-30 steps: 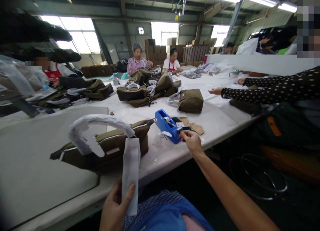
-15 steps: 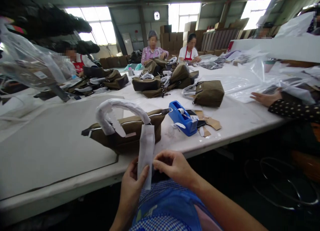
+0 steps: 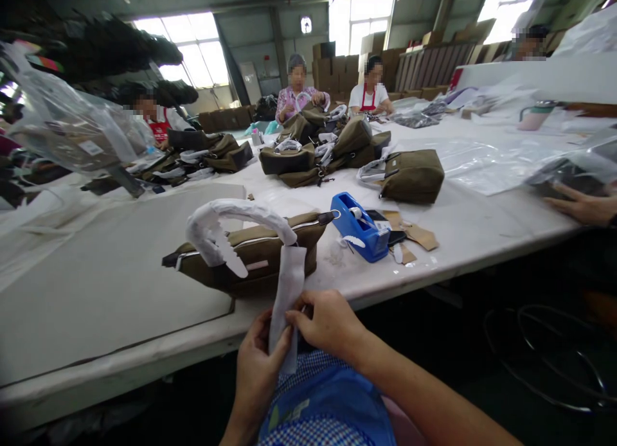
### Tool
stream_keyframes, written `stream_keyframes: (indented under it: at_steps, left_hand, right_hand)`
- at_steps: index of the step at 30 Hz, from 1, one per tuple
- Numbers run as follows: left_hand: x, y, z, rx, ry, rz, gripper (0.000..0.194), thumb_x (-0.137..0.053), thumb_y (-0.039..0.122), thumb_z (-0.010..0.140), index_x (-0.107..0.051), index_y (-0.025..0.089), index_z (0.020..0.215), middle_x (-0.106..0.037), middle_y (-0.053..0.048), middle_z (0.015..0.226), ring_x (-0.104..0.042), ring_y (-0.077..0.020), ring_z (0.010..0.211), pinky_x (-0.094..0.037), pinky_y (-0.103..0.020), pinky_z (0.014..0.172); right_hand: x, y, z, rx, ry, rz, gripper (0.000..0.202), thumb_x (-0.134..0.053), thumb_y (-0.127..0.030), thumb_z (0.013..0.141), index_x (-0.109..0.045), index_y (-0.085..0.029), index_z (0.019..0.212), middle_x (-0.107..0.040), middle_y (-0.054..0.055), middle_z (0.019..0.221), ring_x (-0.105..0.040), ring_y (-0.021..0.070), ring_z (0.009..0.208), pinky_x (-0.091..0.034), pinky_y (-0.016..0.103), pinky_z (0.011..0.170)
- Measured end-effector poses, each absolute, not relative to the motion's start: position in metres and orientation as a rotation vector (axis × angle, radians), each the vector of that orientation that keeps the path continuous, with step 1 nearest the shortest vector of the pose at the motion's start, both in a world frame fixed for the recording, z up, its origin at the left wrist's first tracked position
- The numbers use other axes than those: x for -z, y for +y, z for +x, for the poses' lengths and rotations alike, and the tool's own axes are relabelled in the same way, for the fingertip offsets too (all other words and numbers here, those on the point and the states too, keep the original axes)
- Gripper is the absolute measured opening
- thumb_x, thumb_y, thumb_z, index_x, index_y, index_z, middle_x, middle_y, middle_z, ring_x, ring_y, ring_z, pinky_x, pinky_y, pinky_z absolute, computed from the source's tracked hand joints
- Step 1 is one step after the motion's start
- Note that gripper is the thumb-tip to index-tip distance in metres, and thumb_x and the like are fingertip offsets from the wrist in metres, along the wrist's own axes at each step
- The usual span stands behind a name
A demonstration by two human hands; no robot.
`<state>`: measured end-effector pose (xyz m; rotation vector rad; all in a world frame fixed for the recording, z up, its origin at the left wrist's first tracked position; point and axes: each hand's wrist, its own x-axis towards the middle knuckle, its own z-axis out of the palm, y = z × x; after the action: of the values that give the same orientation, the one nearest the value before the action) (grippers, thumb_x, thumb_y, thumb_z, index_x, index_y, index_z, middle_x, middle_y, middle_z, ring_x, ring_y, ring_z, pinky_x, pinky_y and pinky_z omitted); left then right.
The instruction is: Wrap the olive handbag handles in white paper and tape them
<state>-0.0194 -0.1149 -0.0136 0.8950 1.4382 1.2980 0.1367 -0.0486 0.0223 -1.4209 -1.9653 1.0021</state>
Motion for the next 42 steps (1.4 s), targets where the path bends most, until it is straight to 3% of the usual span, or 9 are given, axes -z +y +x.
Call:
stream_keyframes:
  at_steps: [2, 4, 8, 20, 23, 28, 31, 34, 42]
  left_hand:
    - [0.013, -0.115, -0.021, -1.285, 1.430, 0.877, 0.055, -0.081, 0.043, 0.077, -0.064, 0.014, 0.121, -0.075, -0.015, 0.114, -0.073, -0.0312, 0.104, -0.056, -0.040, 0.092]
    - [0.013, -0.115, -0.021, -1.273, 1.389, 0.841, 0.057, -0.081, 0.043, 0.078, -0.061, 0.014, 0.124, -0.074, -0.016, 0.118, -0.072, -0.0314, 0.107, -0.056, -0.039, 0.092]
    - [0.016, -0.115, -0.020, -1.255, 1.294, 0.772, 0.058, -0.080, 0.040, 0.081, -0.058, 0.015, 0.128, -0.072, -0.016, 0.122, -0.070, -0.0298, 0.111, -0.055, -0.036, 0.094]
    - [0.001, -0.113, -0.016, -1.286, 1.392, 0.680, 0.064, -0.084, 0.041, 0.075, -0.060, 0.015, 0.128, -0.073, -0.015, 0.121, -0.071, -0.0302, 0.109, -0.057, -0.035, 0.089]
    - [-0.001, -0.112, -0.014, -1.306, 1.410, 0.707, 0.064, -0.084, 0.040, 0.073, -0.061, 0.014, 0.127, -0.073, -0.016, 0.121, -0.070, -0.0316, 0.111, -0.057, -0.037, 0.091]
    - [0.004, -0.114, -0.013, -1.302, 1.430, 0.760, 0.063, -0.083, 0.042, 0.075, -0.060, 0.015, 0.127, -0.072, -0.016, 0.122, -0.070, -0.0313, 0.112, -0.055, -0.039, 0.096]
    - [0.002, -0.114, -0.012, -1.307, 1.436, 0.755, 0.062, -0.083, 0.042, 0.075, -0.060, 0.015, 0.126, -0.073, -0.015, 0.121, -0.070, -0.0306, 0.111, -0.055, -0.038, 0.095]
    - [-0.001, -0.115, -0.012, -1.289, 1.422, 0.736, 0.063, -0.083, 0.042, 0.075, -0.059, 0.015, 0.127, -0.073, -0.015, 0.121, -0.071, -0.0293, 0.109, -0.057, -0.035, 0.090]
    - [-0.004, -0.118, -0.009, -1.261, 1.295, 0.591, 0.070, -0.087, 0.040, 0.073, -0.055, 0.017, 0.131, -0.074, -0.014, 0.119, -0.073, -0.0240, 0.100, -0.057, -0.028, 0.083]
  right_hand:
    - [-0.017, -0.044, 0.140, -1.028, -1.963, -1.490, 0.035, -0.076, -0.051, 0.079, -0.069, -0.018, 0.070, -0.071, 0.007, 0.065, -0.064, 0.0199, 0.059, -0.044, 0.029, 0.056]
    - [-0.007, -0.039, 0.143, -1.298, -1.866, -1.499, 0.045, -0.072, -0.062, 0.079, -0.064, -0.018, 0.070, -0.068, 0.005, 0.059, -0.062, 0.0183, 0.052, -0.042, 0.027, 0.049]
    - [0.014, -0.032, 0.147, -1.666, -1.691, -1.322, 0.048, -0.069, -0.064, 0.081, -0.061, -0.017, 0.075, -0.066, 0.002, 0.060, -0.060, 0.0149, 0.050, -0.042, 0.023, 0.047]
    - [-0.008, -0.058, 0.176, -1.105, -1.552, -1.345, 0.027, -0.066, -0.044, 0.090, -0.062, -0.018, 0.080, -0.065, -0.001, 0.063, -0.062, 0.0139, 0.055, -0.049, 0.026, 0.058]
    - [-0.024, -0.077, 0.176, -1.214, -1.453, -1.263, 0.027, -0.061, -0.045, 0.095, -0.066, -0.019, 0.089, -0.071, 0.002, 0.071, -0.069, 0.0158, 0.063, -0.056, 0.026, 0.065]
    - [-0.029, -0.086, 0.166, -1.297, -1.427, -1.218, 0.029, -0.067, -0.040, 0.091, -0.067, -0.020, 0.112, -0.076, 0.006, 0.102, -0.073, 0.0191, 0.090, -0.058, 0.030, 0.085]
    - [-0.017, -0.077, 0.163, -1.347, -1.400, -1.265, 0.038, -0.070, -0.042, 0.088, -0.064, -0.019, 0.118, -0.073, 0.005, 0.095, -0.069, 0.0168, 0.077, -0.057, 0.028, 0.071]
    - [-0.006, -0.069, 0.160, -1.627, -1.317, -1.162, 0.044, -0.070, -0.052, 0.086, -0.067, -0.016, 0.111, -0.070, 0.005, 0.090, -0.062, 0.0142, 0.070, -0.050, 0.025, 0.059]
    - [0.004, -0.060, 0.147, -1.745, -1.177, -1.051, 0.045, -0.081, -0.055, 0.075, -0.074, -0.013, 0.087, -0.067, 0.002, 0.077, -0.053, 0.0114, 0.068, -0.042, 0.024, 0.063]
